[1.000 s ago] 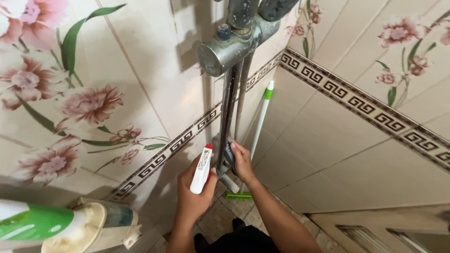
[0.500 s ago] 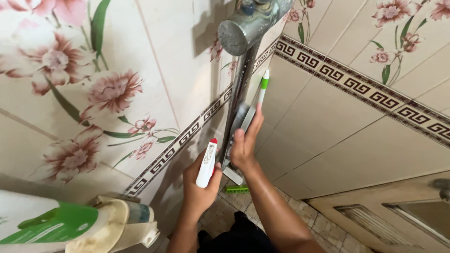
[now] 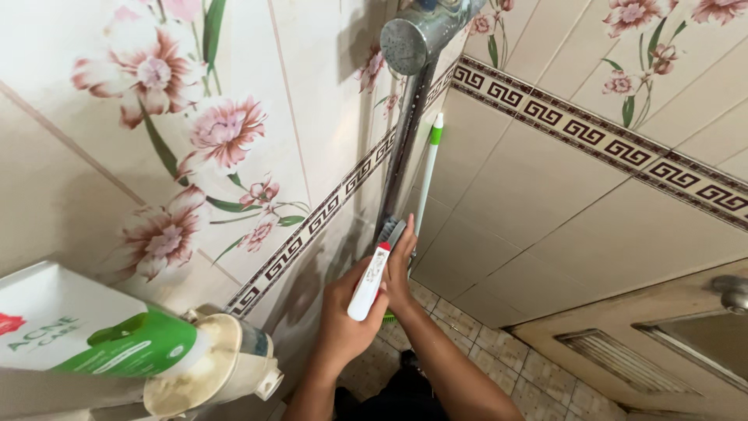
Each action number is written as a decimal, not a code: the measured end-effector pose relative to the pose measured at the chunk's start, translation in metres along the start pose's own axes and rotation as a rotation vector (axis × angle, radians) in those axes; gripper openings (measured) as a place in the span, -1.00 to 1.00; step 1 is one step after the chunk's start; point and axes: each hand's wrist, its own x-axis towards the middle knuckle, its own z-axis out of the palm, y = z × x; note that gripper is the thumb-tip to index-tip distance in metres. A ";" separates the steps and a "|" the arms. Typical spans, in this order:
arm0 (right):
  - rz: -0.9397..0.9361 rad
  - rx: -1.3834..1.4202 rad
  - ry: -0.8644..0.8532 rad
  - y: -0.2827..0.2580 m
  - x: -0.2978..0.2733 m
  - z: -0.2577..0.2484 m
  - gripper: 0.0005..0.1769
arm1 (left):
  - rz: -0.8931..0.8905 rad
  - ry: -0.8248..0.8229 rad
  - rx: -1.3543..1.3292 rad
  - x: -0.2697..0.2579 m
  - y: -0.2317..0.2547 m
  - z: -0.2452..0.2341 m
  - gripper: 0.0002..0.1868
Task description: The person cleans a wall-mounted shower fixture and the surrounding tiled wall using a handheld brush and a spray bottle.
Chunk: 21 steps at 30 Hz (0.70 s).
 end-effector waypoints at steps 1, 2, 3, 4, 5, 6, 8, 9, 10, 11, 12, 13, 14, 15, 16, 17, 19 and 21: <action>-0.009 0.019 -0.008 -0.005 0.000 -0.001 0.15 | -0.003 0.004 0.006 -0.001 0.001 0.000 -0.58; -0.018 0.037 -0.016 -0.008 -0.001 -0.002 0.16 | -0.006 0.008 0.012 -0.002 0.002 0.000 -0.57; -0.028 0.054 -0.024 -0.009 -0.002 -0.003 0.17 | -0.001 0.006 0.011 -0.003 0.003 -0.002 -0.59; 0.026 0.048 -0.030 -0.010 -0.003 -0.002 0.15 | 0.005 0.005 0.011 -0.005 0.004 -0.003 -0.61; 0.079 0.042 -0.037 -0.010 -0.004 -0.001 0.13 | 0.010 0.003 0.010 -0.006 0.004 -0.004 -0.63; 0.133 0.036 -0.044 -0.010 -0.005 0.000 0.11 | 0.041 0.028 0.022 -0.007 0.004 -0.005 -0.60; 0.152 0.015 -0.038 -0.013 -0.006 0.001 0.05 | 0.100 0.081 0.048 -0.011 0.004 -0.007 -0.54; 0.158 0.007 -0.035 -0.016 -0.005 0.002 0.02 | 0.072 0.090 0.043 -0.013 0.004 -0.007 -0.55; 0.096 -0.016 -0.011 -0.021 -0.001 0.000 0.00 | 0.043 0.098 0.038 -0.014 0.005 -0.008 -0.55; 0.033 -0.036 0.013 -0.027 0.005 -0.001 -0.02 | 0.016 0.106 0.035 -0.016 0.006 -0.009 -0.56; -0.030 -0.057 0.038 -0.035 0.013 -0.003 -0.04 | 0.012 0.113 0.037 -0.016 0.007 -0.010 -0.54; -0.059 -0.039 0.070 -0.043 0.024 -0.005 -0.05 | 0.005 0.118 0.040 -0.018 0.008 -0.011 -0.52; -0.088 -0.021 0.101 -0.052 0.037 -0.007 -0.05 | -0.001 0.124 0.042 -0.018 0.008 -0.011 -0.50; -0.115 -0.004 0.133 -0.061 0.048 -0.010 -0.05 | -0.018 0.128 0.049 -0.019 0.008 -0.011 -0.51; -0.174 -0.053 0.160 -0.069 0.056 -0.013 -0.09 | -0.035 0.133 0.055 -0.019 0.009 -0.011 -0.52; -0.235 -0.102 0.187 -0.075 0.064 -0.015 -0.12 | -0.050 0.138 0.061 -0.018 0.009 -0.010 -0.54; -0.310 -0.171 0.217 -0.078 0.068 -0.016 -0.14 | -0.013 0.150 0.066 -0.018 0.011 -0.010 -0.54; -0.337 -0.211 0.223 -0.066 0.065 -0.013 -0.12 | 0.026 0.159 0.069 -0.018 0.012 -0.010 -0.54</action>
